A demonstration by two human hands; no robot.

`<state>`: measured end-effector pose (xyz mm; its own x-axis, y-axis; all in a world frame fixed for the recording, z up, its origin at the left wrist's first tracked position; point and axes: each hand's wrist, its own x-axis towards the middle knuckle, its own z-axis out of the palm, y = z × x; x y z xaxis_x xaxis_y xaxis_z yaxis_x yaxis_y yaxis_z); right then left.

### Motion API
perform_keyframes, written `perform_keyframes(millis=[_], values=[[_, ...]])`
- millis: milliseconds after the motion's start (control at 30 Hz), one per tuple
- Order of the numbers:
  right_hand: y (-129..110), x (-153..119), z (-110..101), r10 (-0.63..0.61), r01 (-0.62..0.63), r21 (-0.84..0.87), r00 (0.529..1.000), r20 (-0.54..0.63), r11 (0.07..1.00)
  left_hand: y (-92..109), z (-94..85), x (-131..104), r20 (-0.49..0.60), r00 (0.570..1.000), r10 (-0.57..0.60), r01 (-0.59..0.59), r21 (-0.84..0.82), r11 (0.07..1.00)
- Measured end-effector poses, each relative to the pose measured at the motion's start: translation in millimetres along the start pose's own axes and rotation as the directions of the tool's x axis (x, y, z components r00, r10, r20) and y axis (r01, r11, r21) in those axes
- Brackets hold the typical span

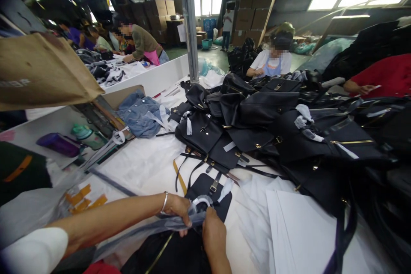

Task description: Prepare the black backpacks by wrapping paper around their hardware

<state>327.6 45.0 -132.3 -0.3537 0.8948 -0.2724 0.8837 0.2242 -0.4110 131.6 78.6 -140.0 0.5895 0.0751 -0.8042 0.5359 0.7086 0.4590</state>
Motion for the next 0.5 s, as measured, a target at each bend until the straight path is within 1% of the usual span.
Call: perform_keyframes(millis=[67, 133, 200, 233, 300, 333, 367, 400, 433, 467, 500], values=[[-8, 1, -3, -0.025, 0.025, -0.117, 1.000, 0.004, 0.993, -1, -0.4, 3, 0.007, 1.000, -0.022, 0.022, 0.029, 0.999], [-11, 3, -5, -0.051, 0.048, -0.199, 0.999, -0.009, 0.979, -1, 0.3, 7, 0.000, 0.999, -0.042, 0.042, 0.057, 0.998], [-10, 6, -5, -0.071, 0.061, -0.235, 0.997, -0.036, 0.970, 2, 2.9, 9, -0.028, 0.998, -0.056, 0.058, 0.081, 0.995], [-8, 7, -3, -0.085, 0.071, -0.227, 0.995, -0.055, 0.971, 4, 4.8, 9, -0.048, 0.997, -0.060, 0.064, 0.092, 0.994], [-1, 10, 1, -0.158, 0.145, -0.136, 0.983, -0.094, 0.980, 9, 9.7, 7, -0.094, 0.994, -0.061, 0.072, 0.118, 0.990], [2, 13, 4, -0.219, 0.214, -0.056, 0.971, -0.100, 0.975, 12, 12.5, 4, -0.117, 0.992, -0.055, 0.070, 0.133, 0.989], [5, 17, 7, -0.293, 0.297, 0.042, 0.953, -0.078, 0.954, 15, 15.3, 1, -0.142, 0.989, -0.040, 0.062, 0.151, 0.987], [7, 23, 9, -0.364, 0.363, 0.146, 0.931, -0.025, 0.920, 17, 18.4, -3, -0.175, 0.985, -0.011, 0.041, 0.172, 0.984], [8, 29, 11, -0.426, 0.402, 0.248, 0.903, 0.050, 0.882, 20, 21.5, -8, -0.218, 0.975, 0.033, 0.012, 0.199, 0.980], [8, 37, 12, -0.472, 0.409, 0.333, 0.871, 0.133, 0.849, 22, 24.8, -13, -0.268, 0.960, 0.087, -0.024, 0.232, 0.972], [7, 44, 13, -0.502, 0.397, 0.396, 0.840, 0.208, 0.828, 24, 28.2, -18, -0.325, 0.933, 0.158, -0.067, 0.273, 0.960]])
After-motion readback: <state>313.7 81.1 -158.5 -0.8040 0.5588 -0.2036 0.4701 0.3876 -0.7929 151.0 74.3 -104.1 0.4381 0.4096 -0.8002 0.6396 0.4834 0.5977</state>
